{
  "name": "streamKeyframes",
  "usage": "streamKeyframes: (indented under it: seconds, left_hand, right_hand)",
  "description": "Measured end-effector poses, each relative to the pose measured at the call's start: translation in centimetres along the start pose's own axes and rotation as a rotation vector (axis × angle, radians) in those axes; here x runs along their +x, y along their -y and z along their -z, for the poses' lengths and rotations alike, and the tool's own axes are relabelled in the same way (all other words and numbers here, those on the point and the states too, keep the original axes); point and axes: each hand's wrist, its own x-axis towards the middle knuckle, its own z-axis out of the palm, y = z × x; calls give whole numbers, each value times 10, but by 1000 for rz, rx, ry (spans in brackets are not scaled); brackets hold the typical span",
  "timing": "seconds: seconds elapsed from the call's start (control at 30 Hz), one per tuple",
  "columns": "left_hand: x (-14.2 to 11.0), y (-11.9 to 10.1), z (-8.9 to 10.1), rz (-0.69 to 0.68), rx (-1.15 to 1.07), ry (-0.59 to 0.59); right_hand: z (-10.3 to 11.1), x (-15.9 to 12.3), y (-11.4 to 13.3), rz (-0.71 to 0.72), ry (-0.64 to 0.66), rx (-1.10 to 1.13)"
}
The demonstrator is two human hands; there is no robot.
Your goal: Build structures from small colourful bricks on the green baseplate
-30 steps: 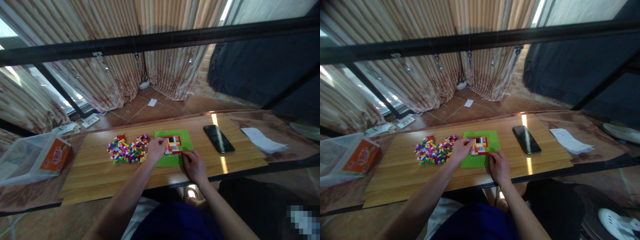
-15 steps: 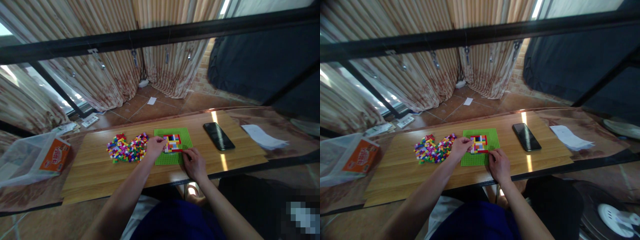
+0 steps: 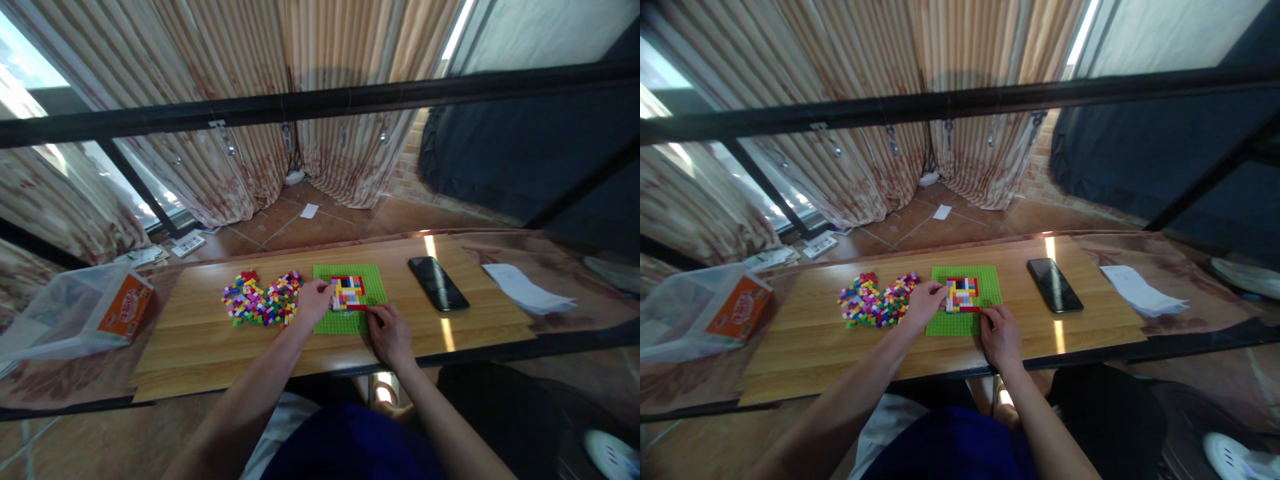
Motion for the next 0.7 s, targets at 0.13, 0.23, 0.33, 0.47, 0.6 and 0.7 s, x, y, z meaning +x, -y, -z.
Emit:
streamKeyframes:
  seconds: [0.13, 0.23, 0.33, 0.47, 0.6, 0.7]
  left_hand:
    - [-18, 4, 26, -41, 0, -12]
    - [-35, 16, 56, -63, 20, -16]
    - [-53, 35, 84, -141, 106, -49]
    - [-72, 56, 108, -161, 195, -141]
    - [-81, 60, 110, -203, 301, -128]
    - [-81, 57, 104, -228, 418, -145]
  right_hand:
    - [0, -1, 0, -14, -1, -16]
    - [-1, -1, 0, -21, -4, -18]
    - [0, -2, -1, -15, -12, -10]
    - [0, -2, -2, 1, -23, -10]
    - [0, -3, -4, 4, -21, -30]
    - [0, -3, -5, 4, -21, -41]
